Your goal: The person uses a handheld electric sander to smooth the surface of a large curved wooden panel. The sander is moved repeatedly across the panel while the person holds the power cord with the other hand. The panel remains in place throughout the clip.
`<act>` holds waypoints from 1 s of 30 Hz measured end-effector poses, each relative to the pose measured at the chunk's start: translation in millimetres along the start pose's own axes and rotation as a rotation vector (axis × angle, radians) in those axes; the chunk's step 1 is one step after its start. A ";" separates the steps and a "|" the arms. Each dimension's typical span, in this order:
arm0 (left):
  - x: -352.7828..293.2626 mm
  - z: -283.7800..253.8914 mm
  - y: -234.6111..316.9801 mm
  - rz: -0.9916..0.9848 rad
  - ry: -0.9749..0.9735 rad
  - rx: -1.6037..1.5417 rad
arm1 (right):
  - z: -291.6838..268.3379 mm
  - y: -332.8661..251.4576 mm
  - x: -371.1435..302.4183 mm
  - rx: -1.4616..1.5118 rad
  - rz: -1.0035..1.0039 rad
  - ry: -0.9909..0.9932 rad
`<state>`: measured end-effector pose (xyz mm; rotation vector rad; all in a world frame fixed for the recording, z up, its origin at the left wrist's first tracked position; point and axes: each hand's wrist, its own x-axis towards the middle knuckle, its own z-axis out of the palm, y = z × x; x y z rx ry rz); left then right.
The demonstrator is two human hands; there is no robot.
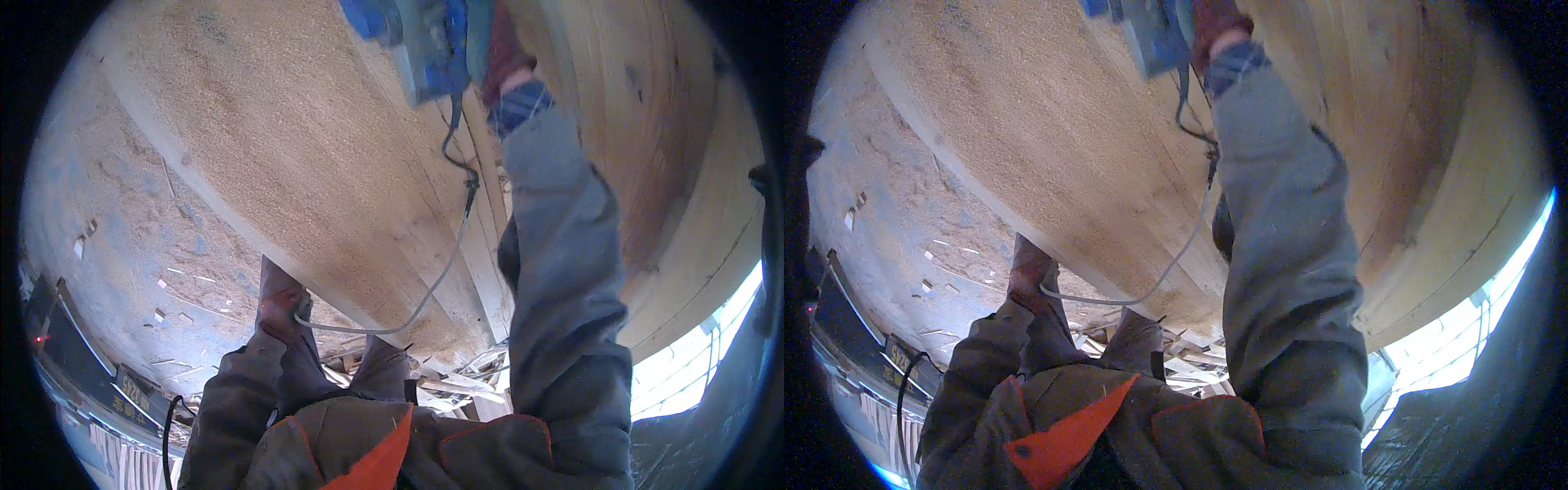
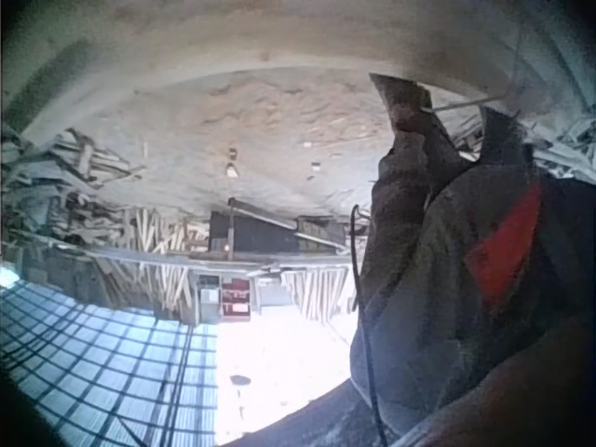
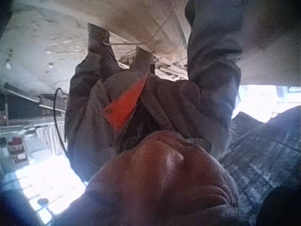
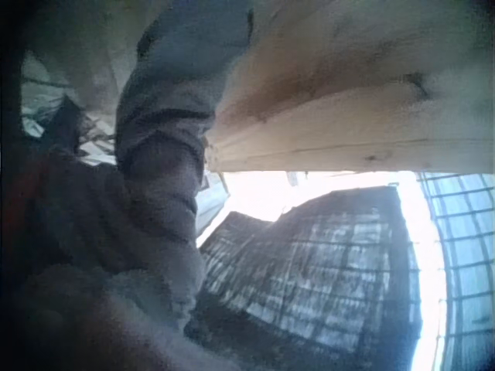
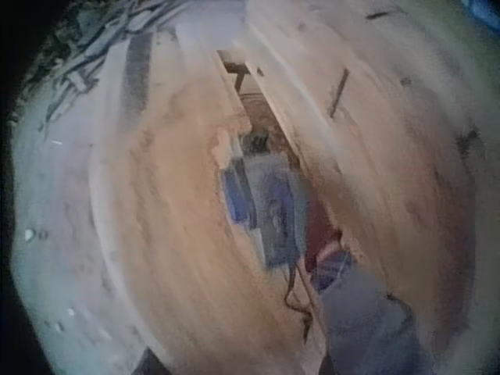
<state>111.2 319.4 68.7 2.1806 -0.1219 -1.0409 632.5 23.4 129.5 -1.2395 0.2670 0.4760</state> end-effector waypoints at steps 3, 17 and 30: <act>-4.4 4.5 1.6 0.028 -0.017 0.059 | -29.0 4.8 -74.1 0.097 0.246 -0.189; -11.3 49.2 -13.3 -0.054 0.018 0.000 | -243.1 135.9 -491.1 -0.858 0.089 0.300; -0.4 58.8 -9.7 0.072 0.160 -0.033 | -143.5 74.1 -333.4 -0.611 0.167 0.233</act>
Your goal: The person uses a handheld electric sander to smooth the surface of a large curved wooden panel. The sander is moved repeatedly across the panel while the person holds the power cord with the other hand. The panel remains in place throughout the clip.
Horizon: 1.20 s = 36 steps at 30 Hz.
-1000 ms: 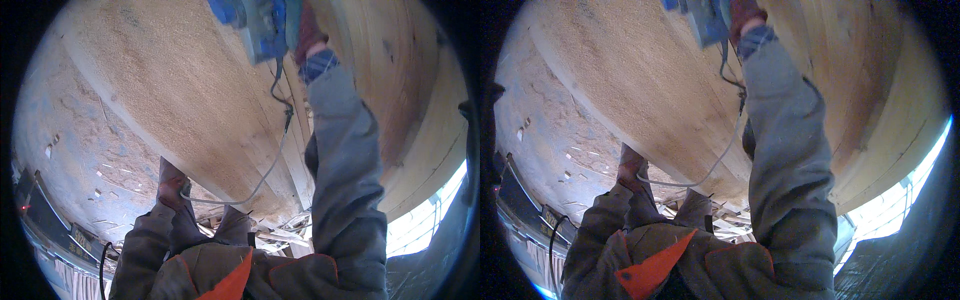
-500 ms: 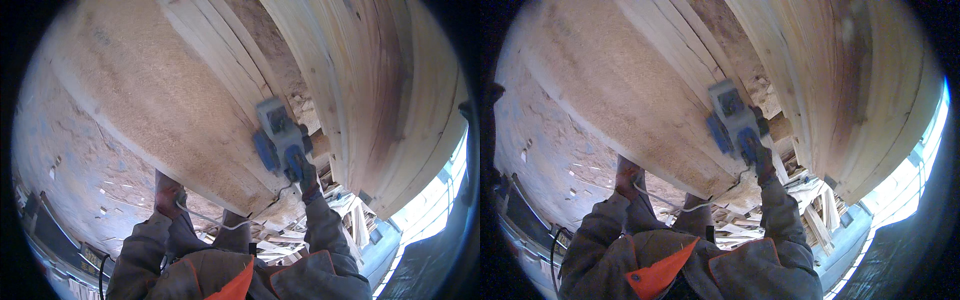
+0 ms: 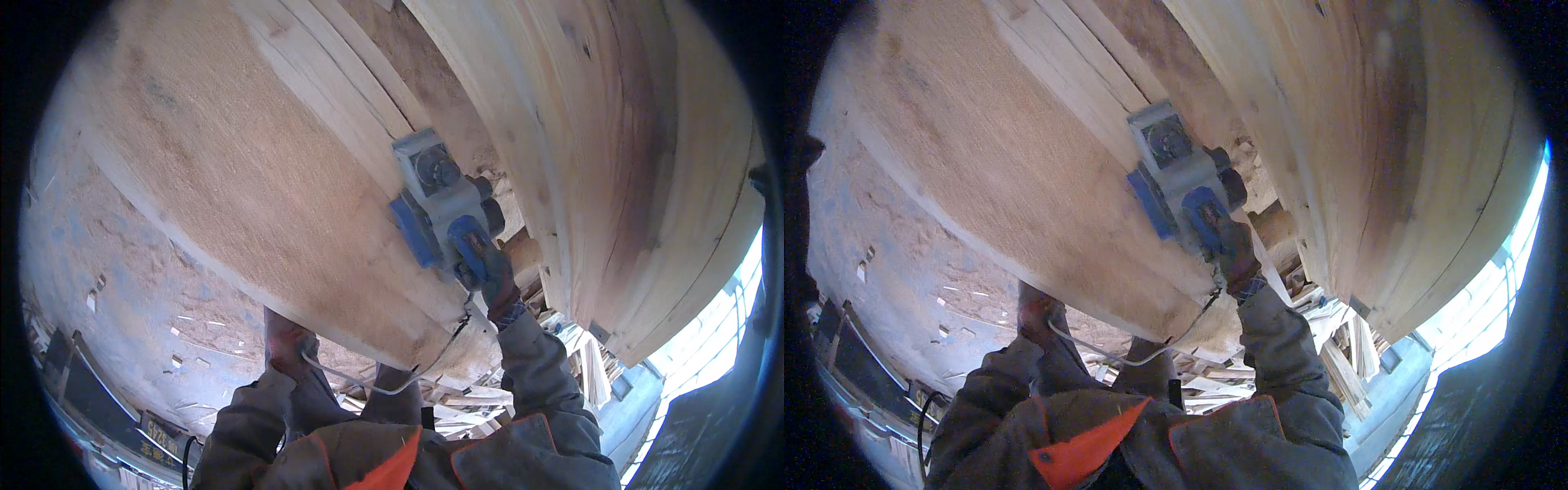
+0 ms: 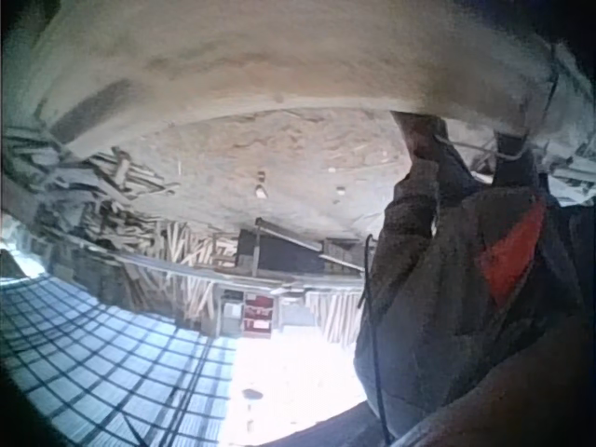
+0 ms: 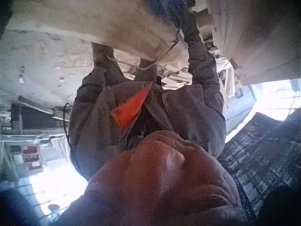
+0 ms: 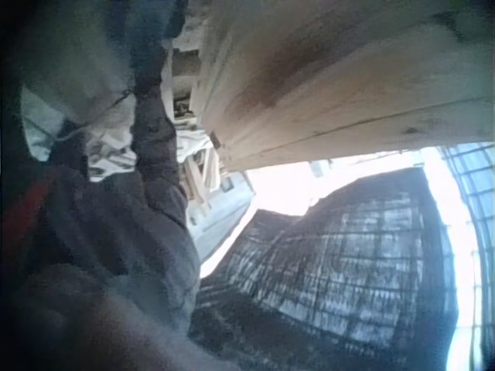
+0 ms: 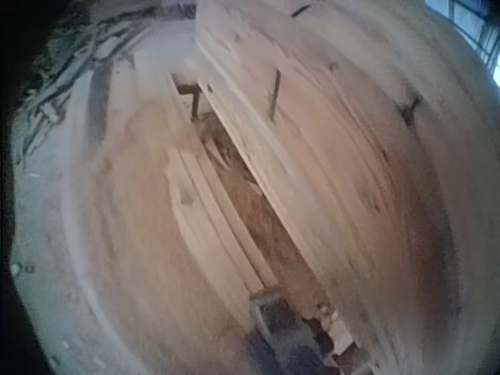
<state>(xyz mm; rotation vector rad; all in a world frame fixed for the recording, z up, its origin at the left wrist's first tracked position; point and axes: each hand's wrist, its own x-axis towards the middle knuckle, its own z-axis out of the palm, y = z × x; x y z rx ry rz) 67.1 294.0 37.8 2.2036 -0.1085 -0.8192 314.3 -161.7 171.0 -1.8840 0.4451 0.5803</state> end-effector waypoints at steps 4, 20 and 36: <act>2.4 8.8 -10.0 -0.239 -0.122 -0.339 | 18.5 -29.2 27.5 0.188 0.192 -0.018; 16.5 -23.1 7.4 0.006 0.028 -0.060 | 57.1 -97.8 147.2 -0.302 -0.228 -0.135; -0.9 27.2 -44.5 -0.109 0.105 -0.011 | 136.0 -242.0 248.7 0.329 0.026 -0.256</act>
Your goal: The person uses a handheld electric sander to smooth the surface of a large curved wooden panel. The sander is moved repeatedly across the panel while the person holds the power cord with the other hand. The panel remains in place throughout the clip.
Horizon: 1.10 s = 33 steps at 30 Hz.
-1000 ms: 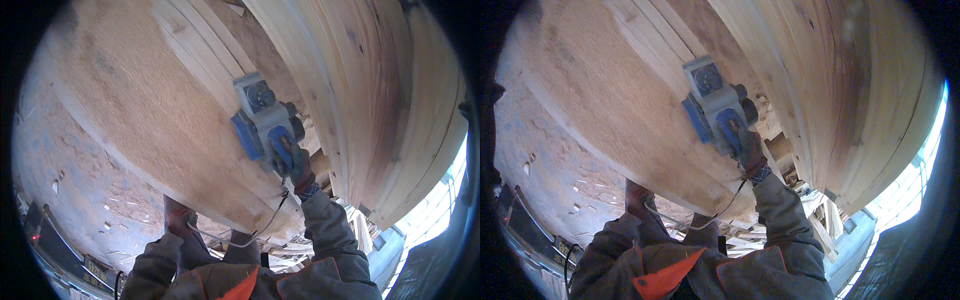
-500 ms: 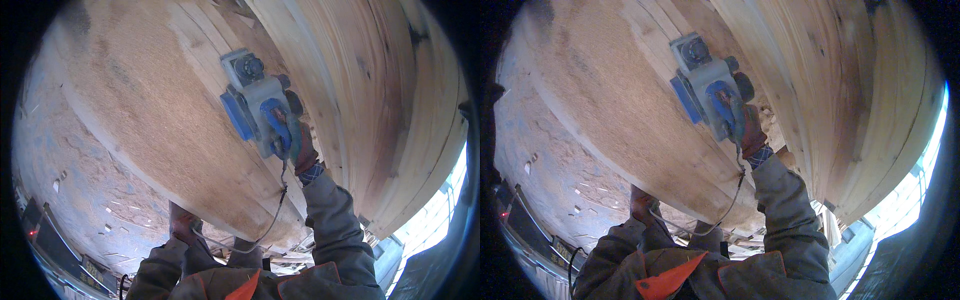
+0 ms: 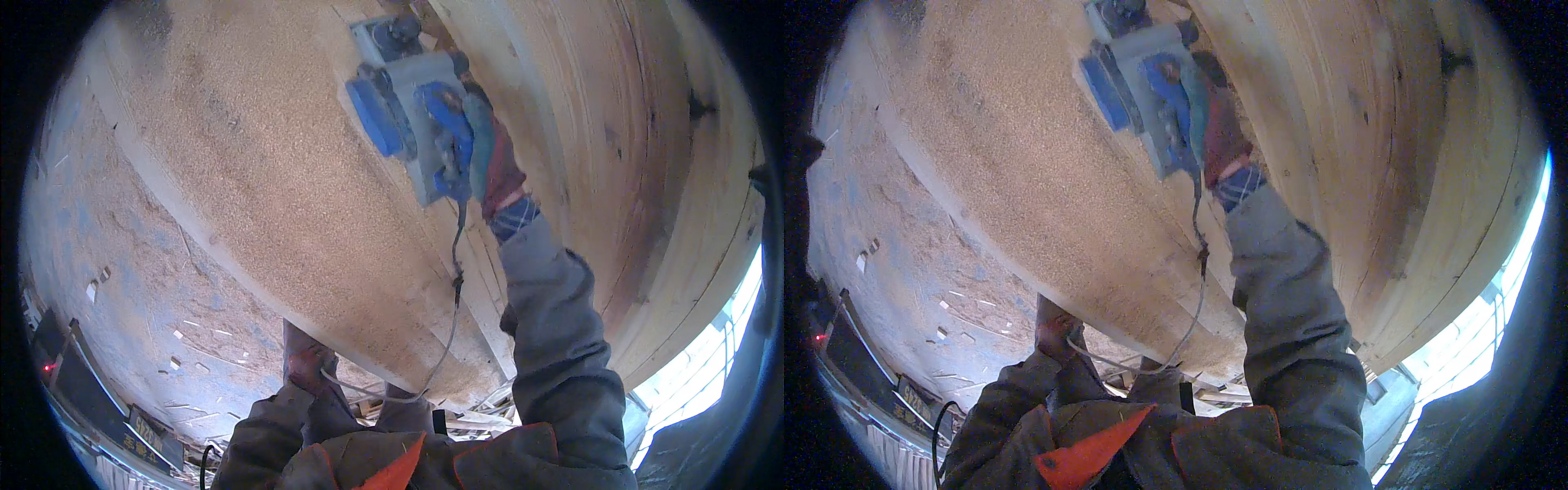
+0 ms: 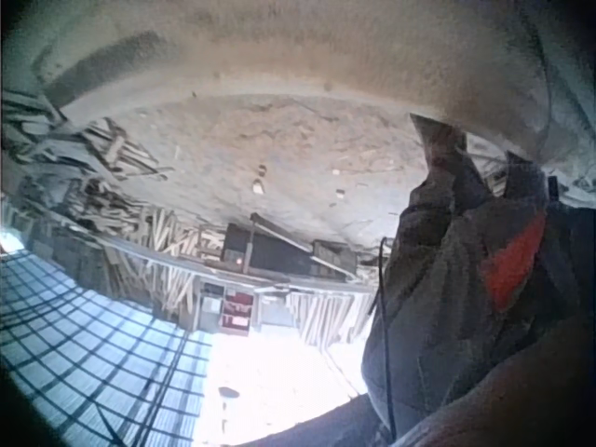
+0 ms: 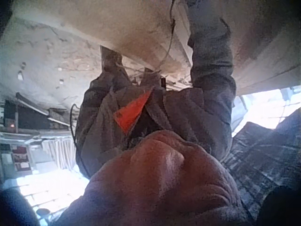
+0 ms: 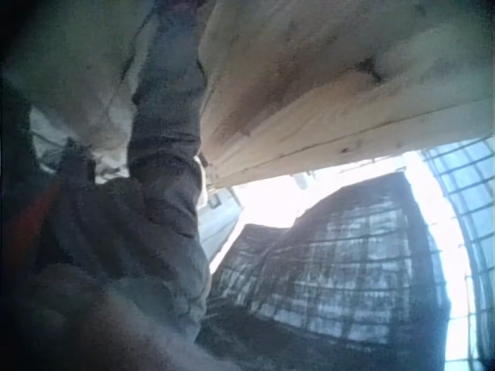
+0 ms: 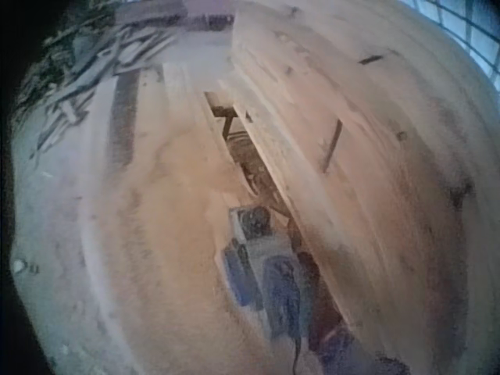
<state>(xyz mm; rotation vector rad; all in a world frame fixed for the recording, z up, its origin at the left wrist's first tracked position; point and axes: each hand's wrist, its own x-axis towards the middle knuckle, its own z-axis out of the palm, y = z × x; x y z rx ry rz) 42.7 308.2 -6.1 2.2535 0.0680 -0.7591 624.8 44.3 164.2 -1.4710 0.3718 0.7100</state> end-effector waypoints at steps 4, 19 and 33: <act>-1.6 4.1 -17.1 -0.376 -0.238 -0.123 | 14.6 -13.2 41.3 0.228 -0.104 0.097; 6.3 -85.5 60.8 0.053 -0.290 0.147 | -30.7 95.2 -76.9 0.402 -0.149 0.049; -16.4 -37.2 41.5 -0.112 -0.305 -0.031 | -129.4 233.8 -360.6 -0.218 -0.042 0.227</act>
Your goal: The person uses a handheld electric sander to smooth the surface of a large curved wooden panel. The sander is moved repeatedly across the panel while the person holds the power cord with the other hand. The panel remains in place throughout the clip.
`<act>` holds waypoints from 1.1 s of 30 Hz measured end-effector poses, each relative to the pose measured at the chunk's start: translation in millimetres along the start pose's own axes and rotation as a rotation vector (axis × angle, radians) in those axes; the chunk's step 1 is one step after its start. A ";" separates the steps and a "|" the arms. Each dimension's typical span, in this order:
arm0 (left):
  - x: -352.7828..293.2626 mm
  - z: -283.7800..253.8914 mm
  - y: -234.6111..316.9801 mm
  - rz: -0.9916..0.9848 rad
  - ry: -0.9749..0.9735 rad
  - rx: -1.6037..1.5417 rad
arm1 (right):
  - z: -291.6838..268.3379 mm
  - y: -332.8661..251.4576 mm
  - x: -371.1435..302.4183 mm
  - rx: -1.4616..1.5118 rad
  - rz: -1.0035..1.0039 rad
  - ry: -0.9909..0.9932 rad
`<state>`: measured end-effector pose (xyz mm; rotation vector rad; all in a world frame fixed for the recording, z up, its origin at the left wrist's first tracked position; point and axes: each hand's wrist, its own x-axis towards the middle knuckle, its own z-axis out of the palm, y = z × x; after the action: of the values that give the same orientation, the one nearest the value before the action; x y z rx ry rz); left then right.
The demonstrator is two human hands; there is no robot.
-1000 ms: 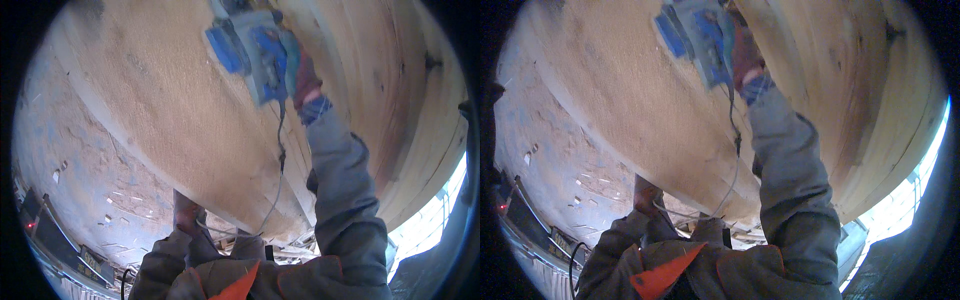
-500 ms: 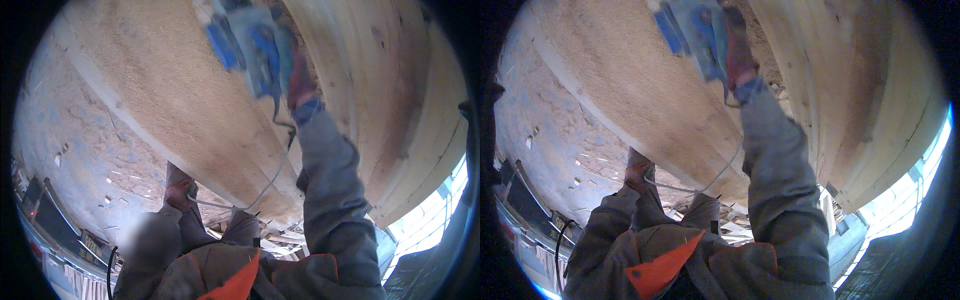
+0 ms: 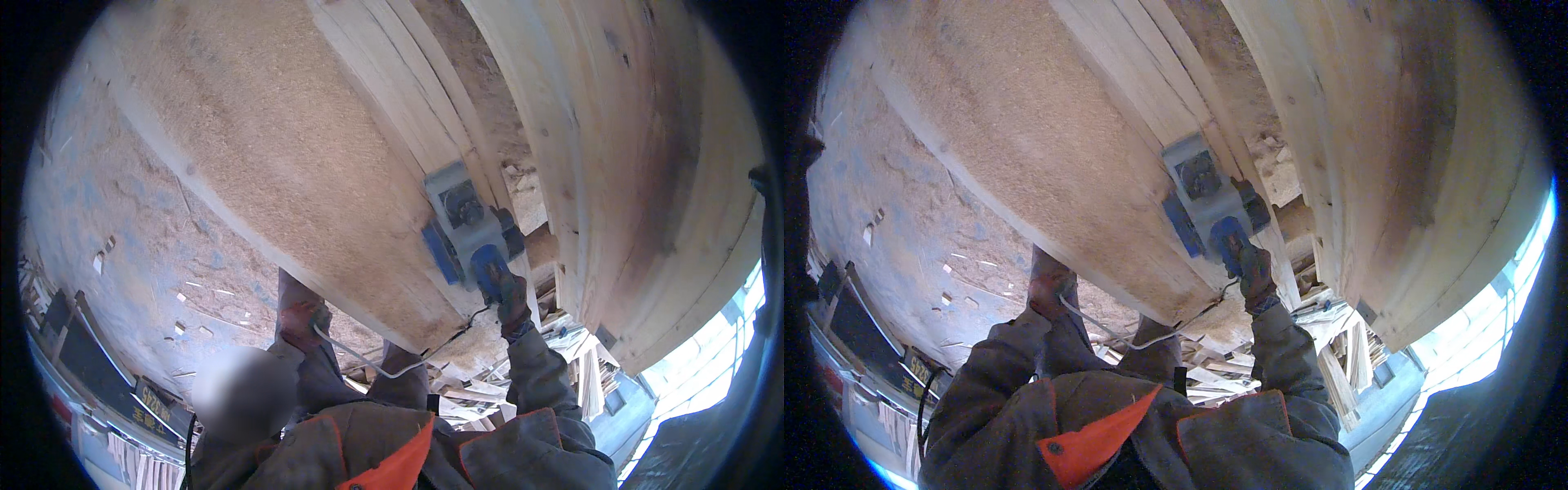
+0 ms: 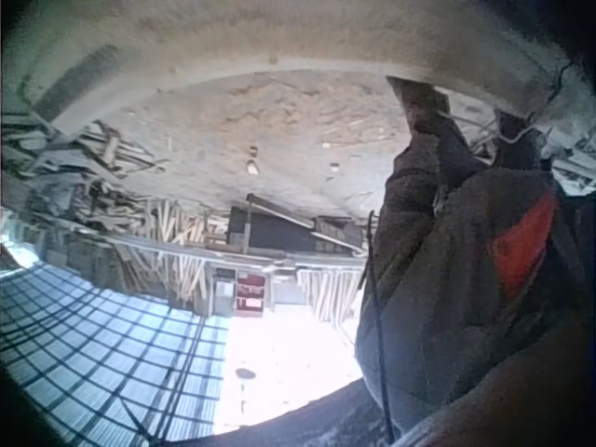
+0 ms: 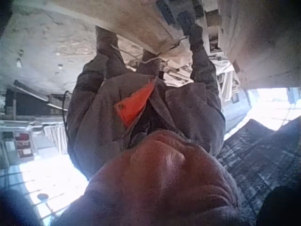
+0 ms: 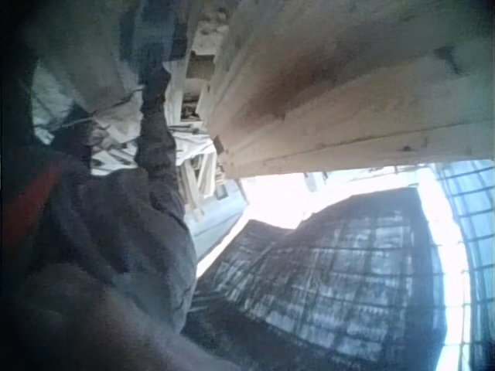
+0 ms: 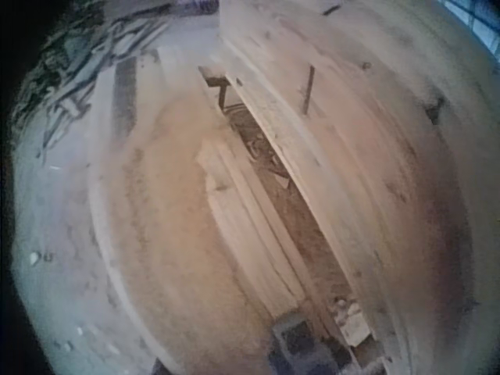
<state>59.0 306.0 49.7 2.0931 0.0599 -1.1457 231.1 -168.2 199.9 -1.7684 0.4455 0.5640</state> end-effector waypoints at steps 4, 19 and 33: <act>-0.7 -7.6 8.1 0.131 0.068 0.075 | 24.6 -11.3 45.5 -0.193 -0.010 -0.041; 11.7 -19.9 12.9 0.123 0.067 -0.015 | 159.9 -119.2 258.6 -0.543 -0.221 0.100; 3.0 -16.2 11.0 0.205 0.012 0.210 | 73.4 -38.3 121.1 -0.149 -0.080 0.108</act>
<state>76.3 307.2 59.2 2.2291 -0.2735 -1.0522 340.5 -88.4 143.2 -1.9572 0.4143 0.4567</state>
